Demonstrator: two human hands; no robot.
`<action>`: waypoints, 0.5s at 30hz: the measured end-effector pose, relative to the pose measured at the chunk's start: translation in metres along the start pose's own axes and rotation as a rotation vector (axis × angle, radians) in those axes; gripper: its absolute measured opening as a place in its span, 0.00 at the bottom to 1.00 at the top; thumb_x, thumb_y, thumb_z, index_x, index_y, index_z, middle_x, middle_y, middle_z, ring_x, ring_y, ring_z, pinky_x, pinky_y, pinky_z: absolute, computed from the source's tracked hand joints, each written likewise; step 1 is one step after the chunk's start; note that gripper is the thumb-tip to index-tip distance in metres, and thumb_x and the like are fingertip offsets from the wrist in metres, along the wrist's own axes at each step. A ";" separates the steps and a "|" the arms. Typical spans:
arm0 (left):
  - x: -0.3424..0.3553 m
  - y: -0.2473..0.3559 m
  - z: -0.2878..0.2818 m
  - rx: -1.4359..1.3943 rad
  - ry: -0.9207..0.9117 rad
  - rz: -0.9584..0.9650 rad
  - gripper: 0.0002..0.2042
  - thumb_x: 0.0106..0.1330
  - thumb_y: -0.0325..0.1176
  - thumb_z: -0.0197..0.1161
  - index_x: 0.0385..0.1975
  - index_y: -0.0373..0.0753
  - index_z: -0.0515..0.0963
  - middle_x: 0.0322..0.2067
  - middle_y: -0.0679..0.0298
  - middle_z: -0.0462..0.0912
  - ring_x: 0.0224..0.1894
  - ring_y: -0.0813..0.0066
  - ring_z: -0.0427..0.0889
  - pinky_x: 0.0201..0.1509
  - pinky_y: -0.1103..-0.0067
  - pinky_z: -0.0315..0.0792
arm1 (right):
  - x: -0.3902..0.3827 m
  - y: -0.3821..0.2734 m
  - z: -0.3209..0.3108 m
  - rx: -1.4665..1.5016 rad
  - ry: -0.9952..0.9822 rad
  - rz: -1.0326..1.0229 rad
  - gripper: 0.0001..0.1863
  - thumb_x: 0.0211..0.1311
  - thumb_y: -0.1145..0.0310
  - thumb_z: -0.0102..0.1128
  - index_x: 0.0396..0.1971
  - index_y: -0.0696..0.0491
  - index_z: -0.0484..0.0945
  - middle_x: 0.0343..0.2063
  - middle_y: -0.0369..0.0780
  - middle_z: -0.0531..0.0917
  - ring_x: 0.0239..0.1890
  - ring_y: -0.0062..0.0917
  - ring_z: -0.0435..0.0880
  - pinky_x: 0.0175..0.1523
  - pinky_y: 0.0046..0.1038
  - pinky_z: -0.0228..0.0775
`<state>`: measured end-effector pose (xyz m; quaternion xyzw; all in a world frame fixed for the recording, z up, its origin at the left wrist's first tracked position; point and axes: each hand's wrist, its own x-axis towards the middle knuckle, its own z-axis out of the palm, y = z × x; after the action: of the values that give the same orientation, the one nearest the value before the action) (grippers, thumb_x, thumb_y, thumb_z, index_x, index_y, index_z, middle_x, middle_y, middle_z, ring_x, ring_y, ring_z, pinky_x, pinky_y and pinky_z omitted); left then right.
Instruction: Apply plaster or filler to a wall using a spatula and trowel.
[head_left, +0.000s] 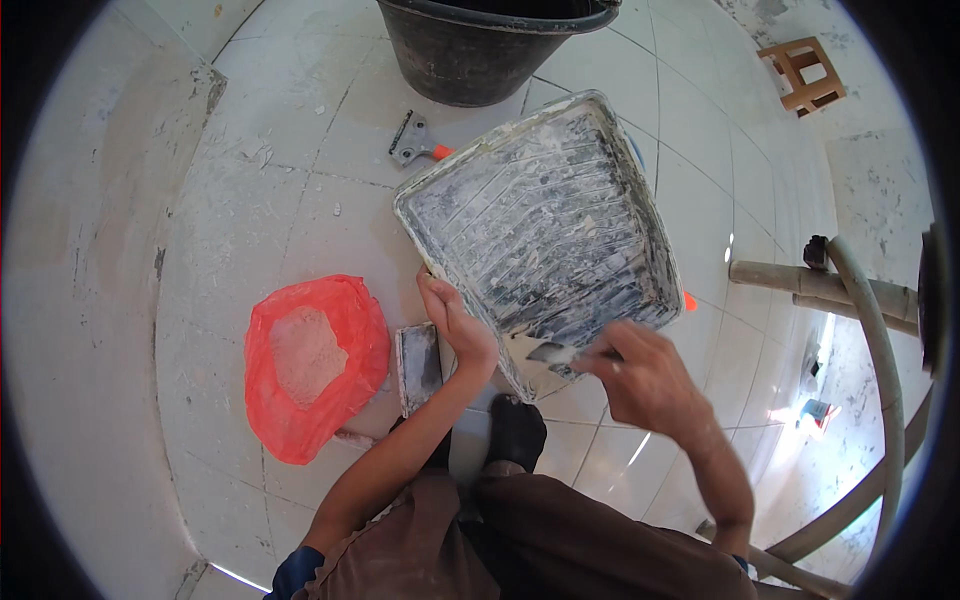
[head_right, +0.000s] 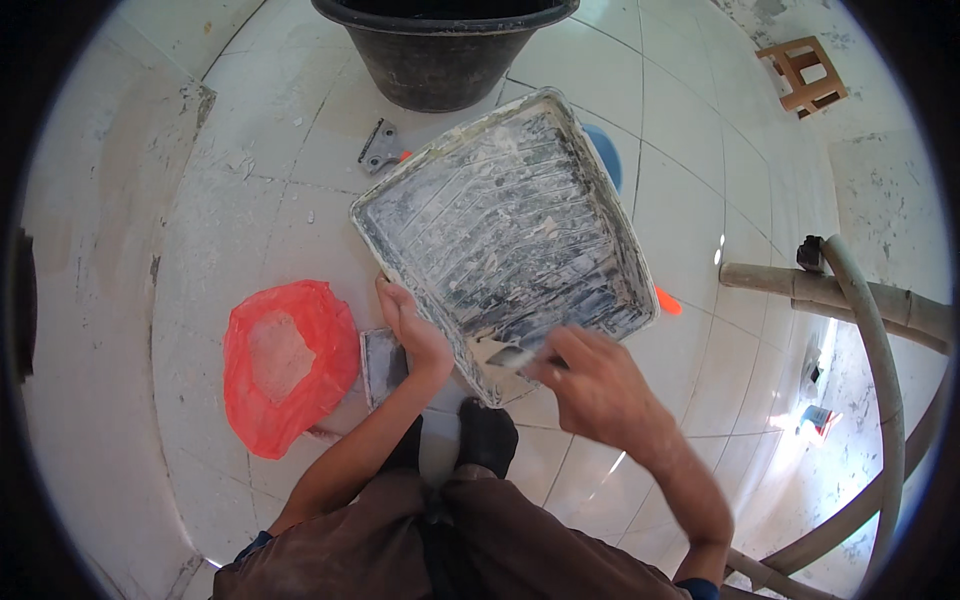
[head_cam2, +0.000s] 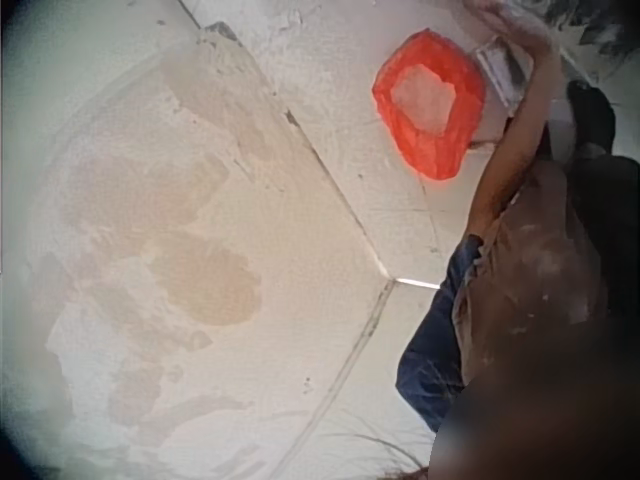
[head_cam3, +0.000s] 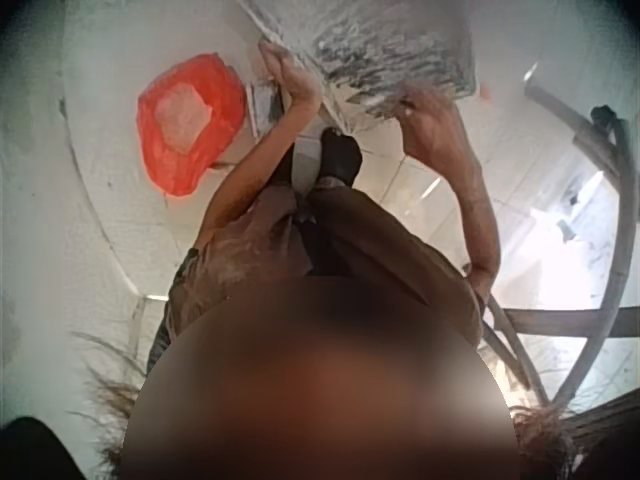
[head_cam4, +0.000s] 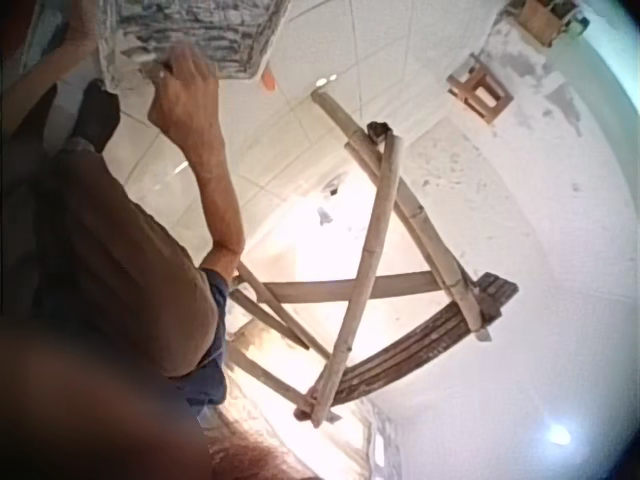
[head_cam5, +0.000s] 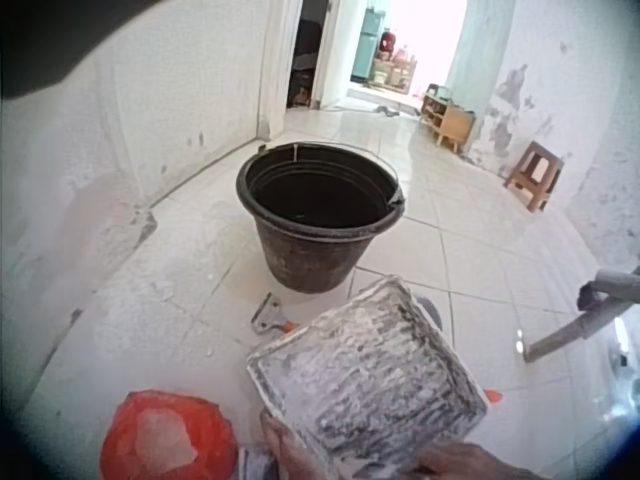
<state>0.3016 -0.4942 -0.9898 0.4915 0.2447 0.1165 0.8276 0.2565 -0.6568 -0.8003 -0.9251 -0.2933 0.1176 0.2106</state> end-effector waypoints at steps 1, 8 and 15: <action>-0.002 -0.001 -0.001 -0.004 0.004 0.003 0.23 0.83 0.42 0.39 0.66 0.29 0.62 0.54 0.57 0.71 0.57 0.70 0.68 0.68 0.74 0.57 | -0.019 -0.008 0.007 -0.003 0.077 0.094 0.21 0.39 0.83 0.65 0.38 0.51 0.83 0.32 0.38 0.79 0.31 0.34 0.80 0.35 0.35 0.73; -0.004 -0.006 -0.003 0.035 -0.032 0.002 0.22 0.83 0.43 0.38 0.64 0.30 0.63 0.57 0.54 0.70 0.60 0.68 0.67 0.69 0.74 0.57 | -0.131 -0.035 0.103 -0.162 0.364 0.246 0.26 0.38 0.85 0.65 0.42 0.46 0.86 0.32 0.35 0.78 0.29 0.30 0.77 0.31 0.32 0.72; -0.004 -0.002 0.001 0.017 -0.008 0.042 0.20 0.83 0.41 0.38 0.60 0.30 0.65 0.52 0.56 0.70 0.55 0.70 0.67 0.67 0.76 0.56 | -0.182 -0.044 0.104 -0.248 0.389 0.239 0.29 0.38 0.86 0.65 0.43 0.44 0.88 0.31 0.35 0.77 0.32 0.29 0.77 0.32 0.29 0.72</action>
<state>0.2991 -0.4976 -0.9897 0.5041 0.2321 0.1299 0.8217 0.0535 -0.6985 -0.8550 -0.9771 -0.1480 -0.0755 0.1328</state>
